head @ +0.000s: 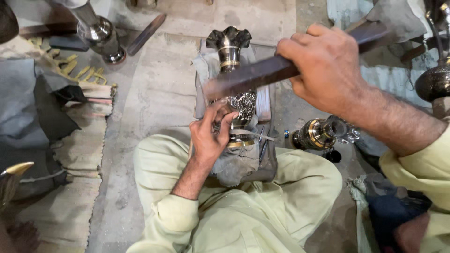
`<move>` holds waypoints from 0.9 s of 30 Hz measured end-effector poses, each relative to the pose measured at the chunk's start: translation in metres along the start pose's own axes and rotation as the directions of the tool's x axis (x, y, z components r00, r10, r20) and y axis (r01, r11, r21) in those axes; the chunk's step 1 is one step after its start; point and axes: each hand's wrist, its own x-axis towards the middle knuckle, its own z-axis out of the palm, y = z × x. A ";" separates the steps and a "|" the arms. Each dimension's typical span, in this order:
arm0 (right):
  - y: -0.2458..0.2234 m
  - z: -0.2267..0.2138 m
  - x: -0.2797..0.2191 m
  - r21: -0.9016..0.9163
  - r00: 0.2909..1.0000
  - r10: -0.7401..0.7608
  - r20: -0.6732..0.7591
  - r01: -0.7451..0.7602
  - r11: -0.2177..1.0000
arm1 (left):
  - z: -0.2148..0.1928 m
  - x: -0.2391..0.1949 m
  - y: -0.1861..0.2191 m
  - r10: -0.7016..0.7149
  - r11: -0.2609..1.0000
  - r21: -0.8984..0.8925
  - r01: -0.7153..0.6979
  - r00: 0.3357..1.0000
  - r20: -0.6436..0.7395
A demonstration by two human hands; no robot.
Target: The person sits cross-legged on the floor and uses a chisel and hammer to engrave decorative patterns on a silver-colored metal vessel. The vessel is held steady in the left hand while the right hand repeatedly strikes the chisel to create fine surface details.
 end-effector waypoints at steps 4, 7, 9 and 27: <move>-0.001 -0.001 0.000 -0.150 0.998 -0.042 0.042 0.048 0.987 | -0.001 -0.009 0.001 -0.014 1.000 -0.019 0.014 1.000 -0.003; -0.002 -0.008 0.001 -0.059 1.000 0.013 0.025 -0.012 0.998 | 0.000 -0.002 -0.005 0.021 1.000 -0.004 -0.021 1.000 0.016; -0.004 -0.013 0.003 -0.112 0.999 -0.013 0.048 0.019 0.994 | -0.001 -0.006 -0.007 0.060 0.998 -0.016 -0.060 0.998 0.017; -0.015 -0.020 0.003 -0.223 0.994 -0.025 0.109 0.049 0.973 | 0.002 -0.007 -0.005 0.014 0.981 -0.193 -0.020 0.999 -0.033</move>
